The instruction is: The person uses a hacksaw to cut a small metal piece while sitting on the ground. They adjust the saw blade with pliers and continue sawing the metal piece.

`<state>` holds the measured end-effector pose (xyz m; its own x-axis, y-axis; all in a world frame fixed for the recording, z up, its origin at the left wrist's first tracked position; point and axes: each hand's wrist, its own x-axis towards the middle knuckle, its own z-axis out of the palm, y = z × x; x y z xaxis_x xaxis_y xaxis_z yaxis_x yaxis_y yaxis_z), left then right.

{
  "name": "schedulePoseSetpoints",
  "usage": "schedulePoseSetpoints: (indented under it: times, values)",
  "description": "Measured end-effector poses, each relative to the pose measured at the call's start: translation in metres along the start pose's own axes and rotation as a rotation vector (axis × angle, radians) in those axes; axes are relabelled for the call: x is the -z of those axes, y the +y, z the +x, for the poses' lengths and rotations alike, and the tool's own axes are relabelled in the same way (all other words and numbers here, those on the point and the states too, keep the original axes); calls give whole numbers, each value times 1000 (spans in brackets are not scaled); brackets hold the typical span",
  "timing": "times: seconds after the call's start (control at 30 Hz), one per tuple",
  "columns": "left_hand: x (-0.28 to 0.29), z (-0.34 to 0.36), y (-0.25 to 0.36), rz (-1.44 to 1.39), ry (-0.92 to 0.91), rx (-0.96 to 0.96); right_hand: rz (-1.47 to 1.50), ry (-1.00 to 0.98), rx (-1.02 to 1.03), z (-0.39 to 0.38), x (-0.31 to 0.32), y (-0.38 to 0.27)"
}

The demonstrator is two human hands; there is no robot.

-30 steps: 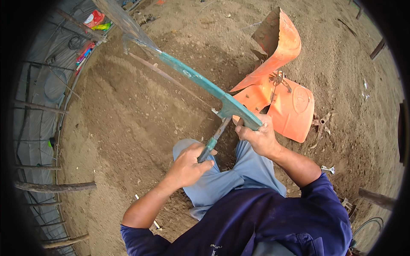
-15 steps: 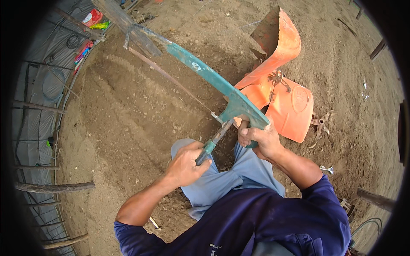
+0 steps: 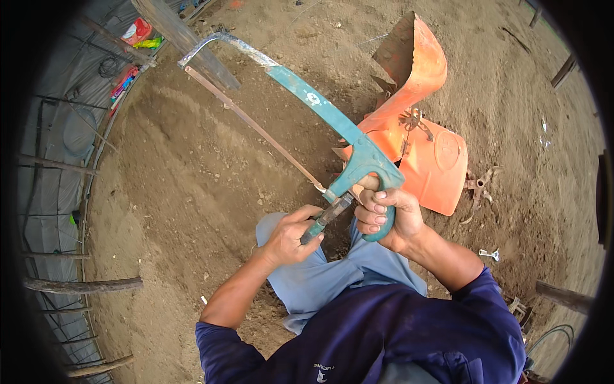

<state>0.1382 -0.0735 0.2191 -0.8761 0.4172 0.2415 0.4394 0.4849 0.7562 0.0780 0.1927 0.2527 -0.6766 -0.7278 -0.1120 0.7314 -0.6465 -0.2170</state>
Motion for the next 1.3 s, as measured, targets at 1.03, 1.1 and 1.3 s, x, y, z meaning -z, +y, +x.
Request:
schedulePoseSetpoints:
  times: [1.03, 1.1, 1.3]
  values:
    - [-24, -34, 29, -850, -168, 399, -697, 15, 529, 6, -4, -6]
    - [-17, -29, 37, -762, -157, 496, -797, 32, 515, 6, -6, -6]
    - [11, -15, 71, -122, -63, 452, -1082, 124, 592, 6, -9, -2]
